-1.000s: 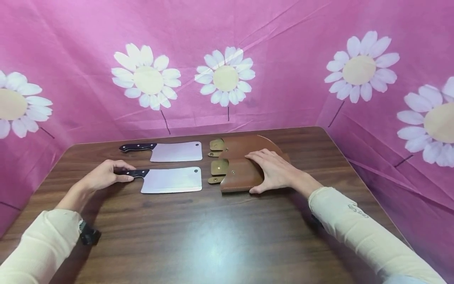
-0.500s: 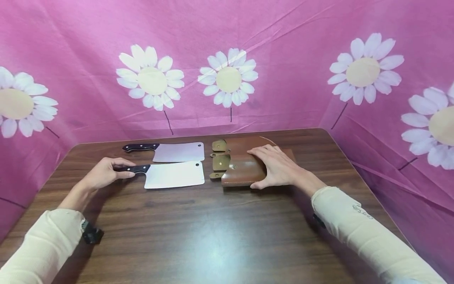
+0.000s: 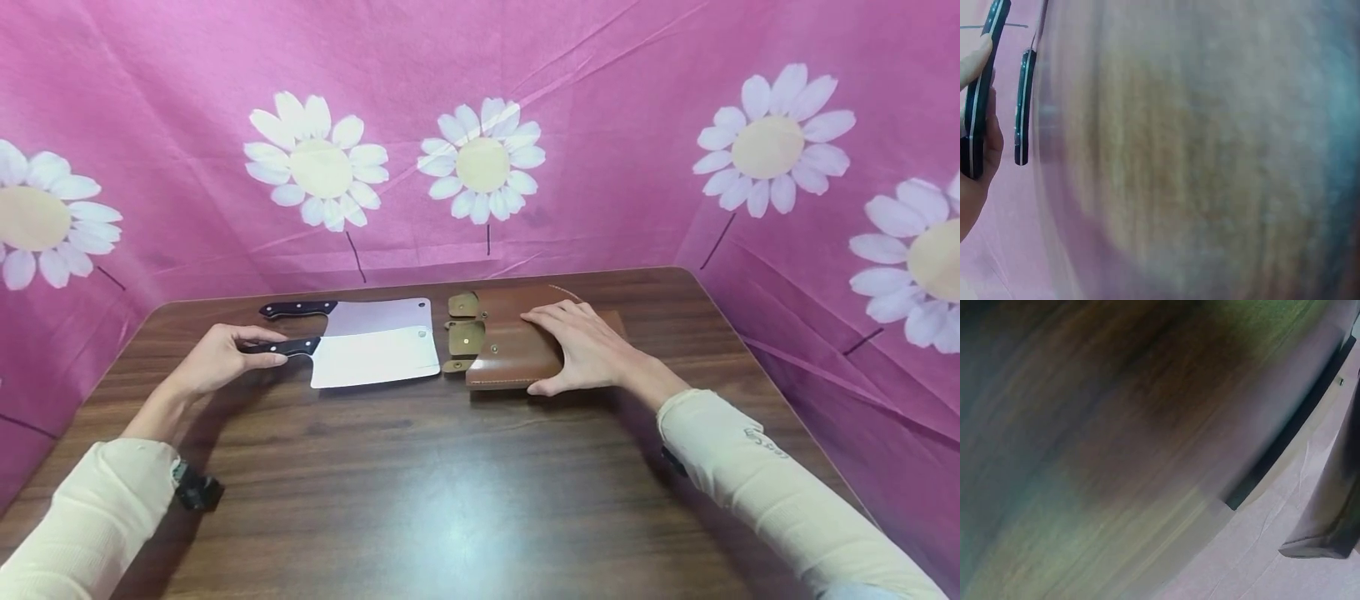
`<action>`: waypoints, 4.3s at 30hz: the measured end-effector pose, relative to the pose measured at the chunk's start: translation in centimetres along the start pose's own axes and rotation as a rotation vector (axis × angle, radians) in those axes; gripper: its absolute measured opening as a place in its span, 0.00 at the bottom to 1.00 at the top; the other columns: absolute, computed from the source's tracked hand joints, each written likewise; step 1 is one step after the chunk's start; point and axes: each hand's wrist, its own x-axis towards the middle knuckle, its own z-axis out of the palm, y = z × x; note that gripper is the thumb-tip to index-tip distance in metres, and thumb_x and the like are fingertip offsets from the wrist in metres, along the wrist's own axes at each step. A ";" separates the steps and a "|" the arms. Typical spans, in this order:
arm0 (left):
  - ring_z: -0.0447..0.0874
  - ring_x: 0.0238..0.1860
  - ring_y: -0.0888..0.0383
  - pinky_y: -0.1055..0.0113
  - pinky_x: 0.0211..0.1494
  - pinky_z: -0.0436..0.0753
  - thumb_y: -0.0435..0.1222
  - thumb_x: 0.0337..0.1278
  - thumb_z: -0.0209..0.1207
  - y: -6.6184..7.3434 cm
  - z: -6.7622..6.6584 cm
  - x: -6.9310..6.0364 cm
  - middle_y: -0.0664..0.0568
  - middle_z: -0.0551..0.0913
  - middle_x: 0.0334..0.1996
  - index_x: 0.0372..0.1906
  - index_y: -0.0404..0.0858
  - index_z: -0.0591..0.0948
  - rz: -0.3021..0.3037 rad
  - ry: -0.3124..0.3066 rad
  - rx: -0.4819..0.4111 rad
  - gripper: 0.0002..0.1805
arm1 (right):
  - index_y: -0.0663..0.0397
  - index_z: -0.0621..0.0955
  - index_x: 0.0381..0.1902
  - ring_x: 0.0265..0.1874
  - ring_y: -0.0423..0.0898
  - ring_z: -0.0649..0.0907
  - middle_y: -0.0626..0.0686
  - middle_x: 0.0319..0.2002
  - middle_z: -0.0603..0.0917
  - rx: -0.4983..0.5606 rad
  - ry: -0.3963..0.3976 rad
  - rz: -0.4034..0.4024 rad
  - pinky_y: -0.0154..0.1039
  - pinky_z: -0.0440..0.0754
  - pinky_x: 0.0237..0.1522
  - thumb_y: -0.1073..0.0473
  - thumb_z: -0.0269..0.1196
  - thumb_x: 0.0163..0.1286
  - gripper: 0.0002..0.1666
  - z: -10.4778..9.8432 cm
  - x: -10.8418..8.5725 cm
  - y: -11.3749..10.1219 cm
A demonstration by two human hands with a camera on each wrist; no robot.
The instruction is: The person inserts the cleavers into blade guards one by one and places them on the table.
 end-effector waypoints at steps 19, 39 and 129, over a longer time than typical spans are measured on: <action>0.74 0.34 0.61 0.72 0.36 0.75 0.40 0.52 0.76 1.8 -0.5 -0.3 0.46 0.86 0.41 0.49 0.36 0.89 -0.033 0.032 0.035 0.20 | 0.60 0.73 0.70 0.66 0.56 0.70 0.57 0.64 0.76 -0.038 0.015 -0.035 0.55 0.64 0.60 0.27 0.76 0.40 0.65 -0.3 0.6 -0.2; 0.75 0.39 0.58 0.72 0.39 0.74 0.43 0.53 0.76 2.6 0.0 0.6 0.44 0.86 0.41 0.48 0.37 0.89 0.002 0.008 0.055 0.20 | 0.59 0.72 0.70 0.66 0.57 0.70 0.57 0.64 0.76 -0.026 0.020 -0.039 0.56 0.64 0.61 0.27 0.76 0.41 0.65 -0.2 0.7 -0.4; 0.80 0.53 0.49 0.72 0.51 0.76 0.33 0.50 0.76 6.3 6.6 2.9 0.43 0.89 0.43 0.47 0.33 0.89 0.093 -0.024 -0.107 0.17 | 0.55 0.71 0.73 0.62 0.52 0.71 0.54 0.66 0.74 -0.002 -0.006 -0.073 0.54 0.67 0.58 0.21 0.69 0.45 0.65 1.5 4.9 -4.4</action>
